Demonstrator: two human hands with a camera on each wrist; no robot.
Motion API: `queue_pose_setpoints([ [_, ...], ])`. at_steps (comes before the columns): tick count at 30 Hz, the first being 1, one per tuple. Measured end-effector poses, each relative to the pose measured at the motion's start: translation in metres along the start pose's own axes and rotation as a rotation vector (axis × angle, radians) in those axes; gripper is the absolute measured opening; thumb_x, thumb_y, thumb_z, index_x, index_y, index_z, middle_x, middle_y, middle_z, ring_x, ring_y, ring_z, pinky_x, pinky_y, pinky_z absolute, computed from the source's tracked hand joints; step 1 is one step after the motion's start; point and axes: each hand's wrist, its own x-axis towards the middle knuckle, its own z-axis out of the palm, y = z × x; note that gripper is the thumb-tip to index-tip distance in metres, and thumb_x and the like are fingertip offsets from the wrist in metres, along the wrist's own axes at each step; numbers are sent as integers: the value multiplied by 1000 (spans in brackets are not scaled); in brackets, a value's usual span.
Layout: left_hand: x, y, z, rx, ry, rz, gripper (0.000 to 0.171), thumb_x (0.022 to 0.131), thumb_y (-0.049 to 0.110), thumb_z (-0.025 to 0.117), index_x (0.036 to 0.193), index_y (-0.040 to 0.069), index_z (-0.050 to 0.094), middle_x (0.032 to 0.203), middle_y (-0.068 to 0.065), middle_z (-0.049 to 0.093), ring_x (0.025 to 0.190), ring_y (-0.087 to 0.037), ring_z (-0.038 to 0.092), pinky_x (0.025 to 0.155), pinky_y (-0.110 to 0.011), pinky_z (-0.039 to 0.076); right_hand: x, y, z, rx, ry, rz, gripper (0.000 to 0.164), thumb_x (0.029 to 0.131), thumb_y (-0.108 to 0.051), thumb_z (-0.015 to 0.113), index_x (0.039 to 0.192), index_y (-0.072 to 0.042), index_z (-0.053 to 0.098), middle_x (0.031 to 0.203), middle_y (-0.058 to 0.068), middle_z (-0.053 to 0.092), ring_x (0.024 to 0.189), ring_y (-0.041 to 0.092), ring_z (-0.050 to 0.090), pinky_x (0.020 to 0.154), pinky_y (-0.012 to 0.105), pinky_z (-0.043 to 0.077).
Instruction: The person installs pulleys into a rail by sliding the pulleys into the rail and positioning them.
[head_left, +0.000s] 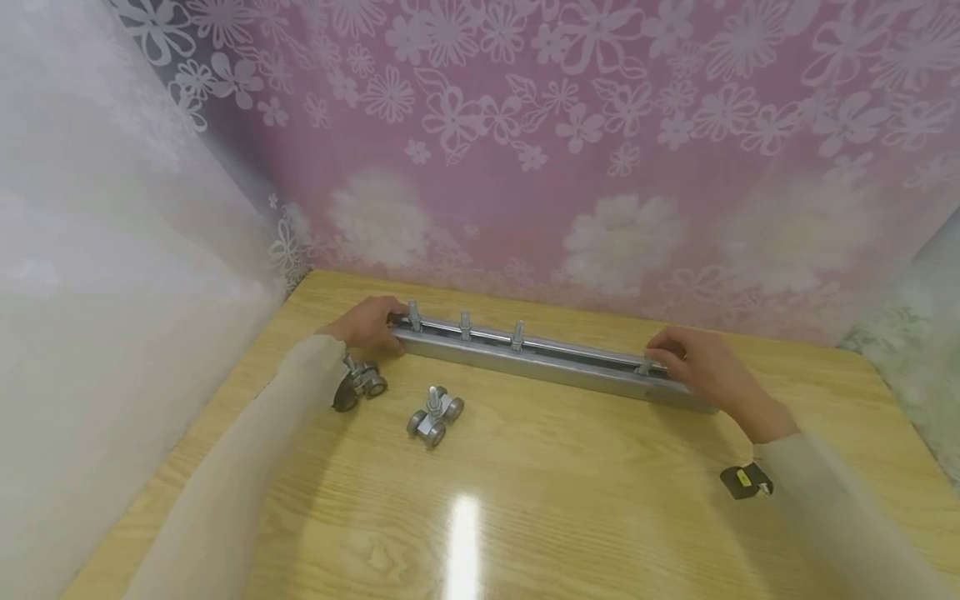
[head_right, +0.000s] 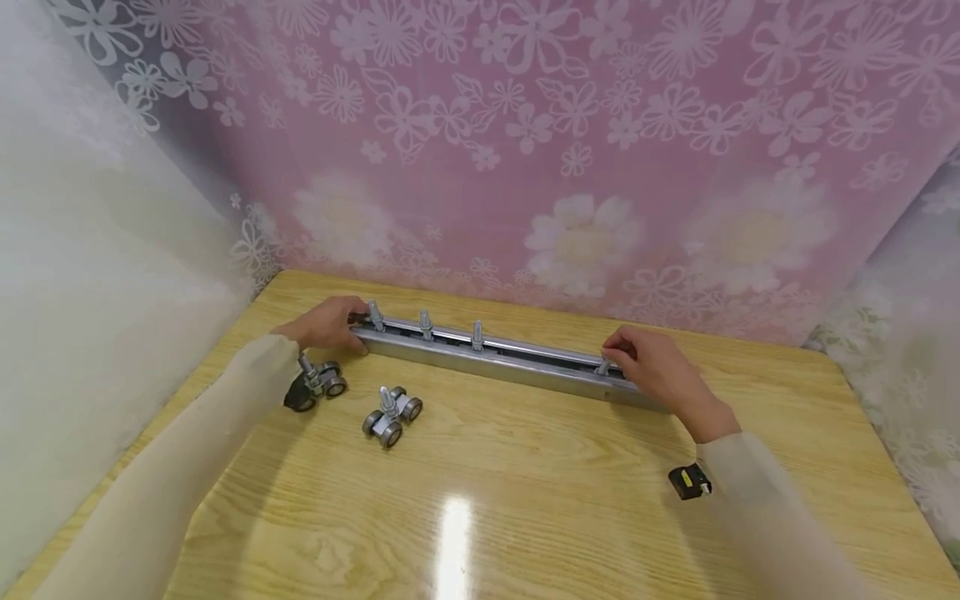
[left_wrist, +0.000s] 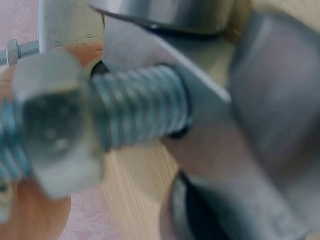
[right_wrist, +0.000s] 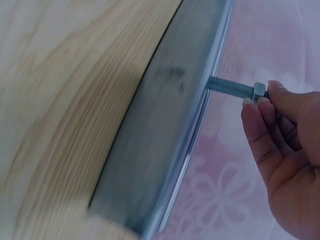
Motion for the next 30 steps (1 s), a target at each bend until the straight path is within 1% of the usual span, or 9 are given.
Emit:
queue_pose_setpoints([
  [3, 0, 0, 0, -2, 5, 12, 72, 71, 11, 82, 135, -1, 50, 125, -15, 55, 110, -28, 52, 97, -44, 42, 8, -9, 7, 21, 7, -5, 21, 98, -24, 56, 105, -7, 65, 93, 7, 66, 75, 18, 61, 65, 38, 51],
  [8, 0, -1, 0, 1, 10, 13, 72, 70, 11, 82, 134, 0, 52, 123, -13, 57, 107, -27, 53, 96, -43, 43, 21, -23, 19, 54, 3, -2, 21, 97, -23, 56, 106, -6, 64, 96, 8, 66, 80, 21, 62, 68, 39, 52],
  [15, 1, -2, 1, -7, 12, 18, 72, 69, 11, 82, 133, 0, 52, 122, -13, 57, 106, -27, 53, 96, -43, 43, 36, -39, 32, 73, 7, -22, 18, 96, -19, 58, 104, -5, 65, 93, 7, 65, 74, 18, 57, 66, 38, 49],
  [18, 1, -2, 1, -16, 15, 16, 73, 68, 11, 83, 133, -1, 52, 121, -14, 58, 106, -28, 54, 96, -43, 43, 41, -44, 37, 77, 20, -30, 17, 96, -19, 58, 103, -6, 65, 93, 7, 66, 76, 18, 58, 67, 38, 49],
  [21, 0, -2, 1, -26, 16, 17, 73, 68, 10, 83, 132, -1, 52, 120, -14, 58, 106, -28, 54, 96, -44, 43, 46, -49, 41, 91, 29, -30, 17, 96, -20, 59, 102, -7, 66, 92, 6, 66, 77, 18, 57, 67, 38, 48],
  [26, 1, -3, 2, -35, 12, 7, 73, 68, 11, 83, 133, 0, 52, 121, -13, 57, 106, -27, 53, 95, -43, 44, 52, -54, 47, 128, 34, -44, 16, 96, -19, 59, 102, -6, 66, 88, 7, 66, 71, 18, 57, 63, 36, 48],
  [30, 1, -4, 2, -32, 5, 9, 74, 69, 13, 83, 134, 0, 51, 123, -14, 56, 107, -27, 53, 95, -43, 44, 55, -59, 50, 128, 41, -49, 15, 95, -18, 59, 101, -6, 66, 87, 7, 66, 71, 17, 55, 63, 35, 47],
])
